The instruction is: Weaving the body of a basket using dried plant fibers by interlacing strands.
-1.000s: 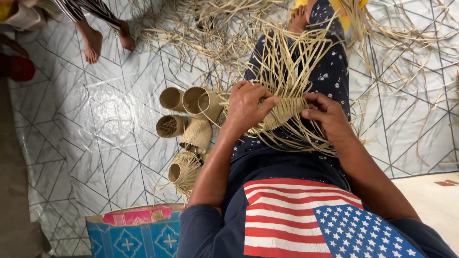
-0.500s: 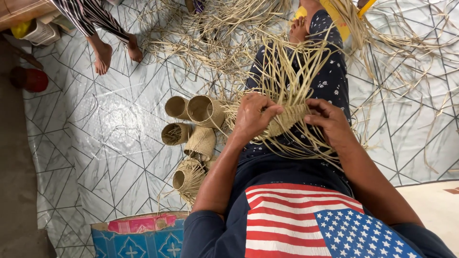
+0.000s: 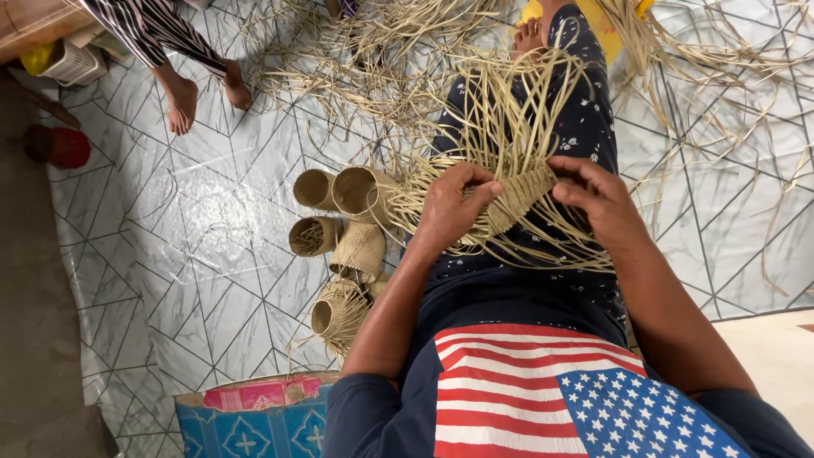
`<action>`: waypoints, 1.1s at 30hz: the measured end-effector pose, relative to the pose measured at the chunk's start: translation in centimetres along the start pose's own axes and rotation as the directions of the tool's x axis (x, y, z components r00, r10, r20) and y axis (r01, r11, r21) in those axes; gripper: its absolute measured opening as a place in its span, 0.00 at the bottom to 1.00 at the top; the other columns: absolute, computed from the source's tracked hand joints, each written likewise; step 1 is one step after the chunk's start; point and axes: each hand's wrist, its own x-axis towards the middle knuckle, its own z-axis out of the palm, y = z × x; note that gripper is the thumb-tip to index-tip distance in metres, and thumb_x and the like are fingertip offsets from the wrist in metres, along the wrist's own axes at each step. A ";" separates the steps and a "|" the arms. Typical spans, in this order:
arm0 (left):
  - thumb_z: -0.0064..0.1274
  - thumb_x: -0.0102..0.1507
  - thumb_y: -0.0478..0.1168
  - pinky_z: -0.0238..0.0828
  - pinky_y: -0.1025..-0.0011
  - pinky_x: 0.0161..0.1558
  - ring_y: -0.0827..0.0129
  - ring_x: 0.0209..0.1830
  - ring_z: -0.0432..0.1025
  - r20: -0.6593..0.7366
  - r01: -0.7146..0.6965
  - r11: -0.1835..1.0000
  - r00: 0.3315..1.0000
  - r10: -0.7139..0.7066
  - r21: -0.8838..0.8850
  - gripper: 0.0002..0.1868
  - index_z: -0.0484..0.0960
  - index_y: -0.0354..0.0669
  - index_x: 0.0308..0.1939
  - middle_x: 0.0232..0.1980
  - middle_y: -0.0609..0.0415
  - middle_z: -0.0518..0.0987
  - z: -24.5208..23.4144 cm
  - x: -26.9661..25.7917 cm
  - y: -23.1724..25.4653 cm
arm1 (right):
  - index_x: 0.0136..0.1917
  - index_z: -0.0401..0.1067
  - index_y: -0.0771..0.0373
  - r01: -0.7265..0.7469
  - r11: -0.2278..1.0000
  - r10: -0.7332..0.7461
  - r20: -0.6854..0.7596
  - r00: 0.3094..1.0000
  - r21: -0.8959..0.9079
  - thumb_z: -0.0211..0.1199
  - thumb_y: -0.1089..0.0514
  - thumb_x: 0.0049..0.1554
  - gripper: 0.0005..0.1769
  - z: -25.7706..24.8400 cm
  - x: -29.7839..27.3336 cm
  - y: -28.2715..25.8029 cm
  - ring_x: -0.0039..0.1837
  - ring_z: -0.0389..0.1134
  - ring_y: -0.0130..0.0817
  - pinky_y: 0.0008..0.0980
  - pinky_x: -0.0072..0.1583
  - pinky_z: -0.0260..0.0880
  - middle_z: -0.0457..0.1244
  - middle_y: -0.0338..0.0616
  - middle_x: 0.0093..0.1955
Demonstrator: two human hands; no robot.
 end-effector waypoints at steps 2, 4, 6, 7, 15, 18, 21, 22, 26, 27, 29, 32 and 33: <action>0.58 0.59 0.46 0.70 0.63 0.40 0.57 0.35 0.74 0.011 0.006 1.000 1.000 -0.006 -0.004 0.09 0.80 0.46 0.35 0.30 0.50 0.76 -0.7 0.0 0.4 | 0.63 0.65 0.67 0.001 1.000 -0.001 -0.006 1.000 -0.007 0.66 0.59 0.49 0.29 0.1 -0.2 0.6 0.55 0.62 0.34 0.37 0.57 0.64 0.60 0.52 0.56; 0.57 0.60 0.42 0.71 0.62 0.39 0.55 0.35 0.74 0.026 0.014 1.000 1.000 -0.014 -0.011 0.07 0.79 0.43 0.35 0.30 0.49 0.77 -1.1 -0.2 0.7 | 0.63 0.65 0.66 -0.002 1.000 0.002 -0.015 1.000 -0.014 0.66 0.59 0.49 0.29 0.2 -0.5 1.1 0.56 0.62 0.32 0.35 0.56 0.65 0.60 0.51 0.57; 0.55 0.62 0.41 0.71 0.61 0.39 0.55 0.35 0.74 0.052 0.031 0.999 0.998 -0.029 -0.039 0.07 0.79 0.42 0.36 0.30 0.49 0.77 -1.2 -0.2 1.1 | 0.67 0.59 0.69 0.076 0.991 -0.081 -0.043 0.996 -0.109 0.67 0.61 0.49 0.35 0.5 -0.6 1.2 0.59 0.61 0.44 0.43 0.59 0.63 0.56 0.60 0.60; 0.55 0.62 0.41 0.71 0.61 0.39 0.55 0.35 0.74 0.054 0.031 0.999 0.998 -0.029 -0.039 0.07 0.79 0.42 0.36 0.30 0.49 0.77 -1.1 -0.1 1.1 | 0.67 0.59 0.69 0.075 0.991 -0.080 -0.045 0.996 -0.108 0.67 0.61 0.49 0.35 0.8 -0.7 0.9 0.59 0.61 0.44 0.43 0.59 0.63 0.56 0.60 0.60; 0.55 0.61 0.42 0.72 0.61 0.35 0.54 0.34 0.75 0.096 0.055 0.998 0.994 -0.058 0.027 0.07 0.80 0.42 0.35 0.30 0.50 0.76 -0.5 0.5 1.9 | 0.48 0.74 0.61 0.684 0.469 -0.759 0.141 0.636 -0.559 0.67 0.56 0.51 0.12 2.5 -1.1 3.6 0.48 0.63 0.39 0.35 0.50 0.64 0.62 0.40 0.46; 0.55 0.61 0.41 0.73 0.62 0.34 0.56 0.33 0.75 0.115 0.073 0.996 0.990 -0.077 0.045 0.07 0.80 0.41 0.35 0.29 0.48 0.76 -0.6 0.7 2.5 | 0.49 0.71 0.62 0.683 0.432 -0.724 0.225 0.652 -0.589 0.68 0.57 0.50 0.15 5.1 -1.9 0.5 0.47 0.62 0.41 0.38 0.49 0.65 0.59 0.40 0.46; 0.55 0.60 0.41 0.73 0.59 0.34 0.53 0.33 0.76 0.131 0.078 0.994 0.987 -0.088 0.079 0.06 0.81 0.41 0.35 0.29 0.46 0.77 -1.3 0.8 3.4 | 0.50 0.66 0.61 0.629 0.394 -0.649 0.282 0.707 -0.670 0.63 0.57 0.56 0.12 5.8 -2.1 -1.0 0.46 0.59 0.43 0.43 0.48 0.64 0.53 0.40 0.44; 0.55 0.60 0.41 0.73 0.59 0.34 0.53 0.33 0.76 0.132 0.082 0.993 0.987 -0.092 0.080 0.06 0.81 0.41 0.35 0.29 0.46 0.77 -1.6 0.9 3.7 | 0.50 0.66 0.61 0.627 0.398 -0.647 0.280 0.709 -0.670 0.63 0.57 0.56 0.12 5.9 -2.0 -1.0 0.46 0.59 0.43 0.43 0.48 0.64 0.53 0.40 0.44; 0.55 0.58 0.38 0.72 0.54 0.38 0.45 0.36 0.75 0.190 0.083 0.988 0.976 -0.107 0.128 0.07 0.82 0.42 0.38 0.32 0.42 0.78 -2.0 1.3 3.5 | 0.52 0.65 0.61 0.607 0.396 -0.646 0.260 0.717 -0.689 0.59 0.57 0.58 0.11 5.7 -1.0 0.2 0.44 0.61 0.43 0.42 0.46 0.65 0.54 0.41 0.43; 0.54 0.57 0.36 0.71 0.53 0.41 0.45 0.37 0.75 0.203 0.114 0.981 0.968 -0.145 0.157 0.08 0.82 0.43 0.40 0.33 0.42 0.79 -1.9 1.2 3.1 | 0.53 0.66 0.61 0.599 0.379 -0.666 0.241 0.706 -0.705 0.59 0.56 0.57 0.12 5.6 -0.8 0.9 0.44 0.62 0.43 0.42 0.45 0.65 0.55 0.43 0.43; 0.51 0.60 0.36 0.72 0.57 0.39 0.52 0.35 0.76 0.213 0.154 0.982 0.961 -0.174 0.107 0.09 0.81 0.45 0.43 0.33 0.45 0.80 -1.9 1.6 3.4 | 0.53 0.67 0.60 0.589 0.365 -0.671 0.235 0.703 -0.721 0.57 0.53 0.60 0.11 5.5 -0.4 1.1 0.43 0.62 0.44 0.41 0.44 0.65 0.56 0.43 0.41; 0.52 0.59 0.37 0.74 0.64 0.37 0.63 0.30 0.77 0.204 0.189 0.978 0.957 -0.204 0.089 0.08 0.81 0.49 0.42 0.30 0.51 0.81 -1.8 1.9 1.6 | 0.51 0.68 0.60 0.593 0.340 -0.676 0.248 0.694 -0.730 0.57 0.54 0.61 0.09 5.2 -0.2 1.3 0.40 0.61 0.42 0.39 0.42 0.64 0.55 0.42 0.39; 0.55 0.57 0.39 0.74 0.68 0.36 0.67 0.28 0.77 0.192 0.195 0.974 0.958 -0.214 0.114 0.06 0.82 0.51 0.38 0.28 0.55 0.81 -1.7 2.1 0.8 | 0.51 0.67 0.60 0.600 0.337 -0.666 0.267 0.697 -0.725 0.60 0.58 0.60 0.07 5.0 -0.1 1.1 0.38 0.59 0.39 0.37 0.41 0.63 0.54 0.41 0.39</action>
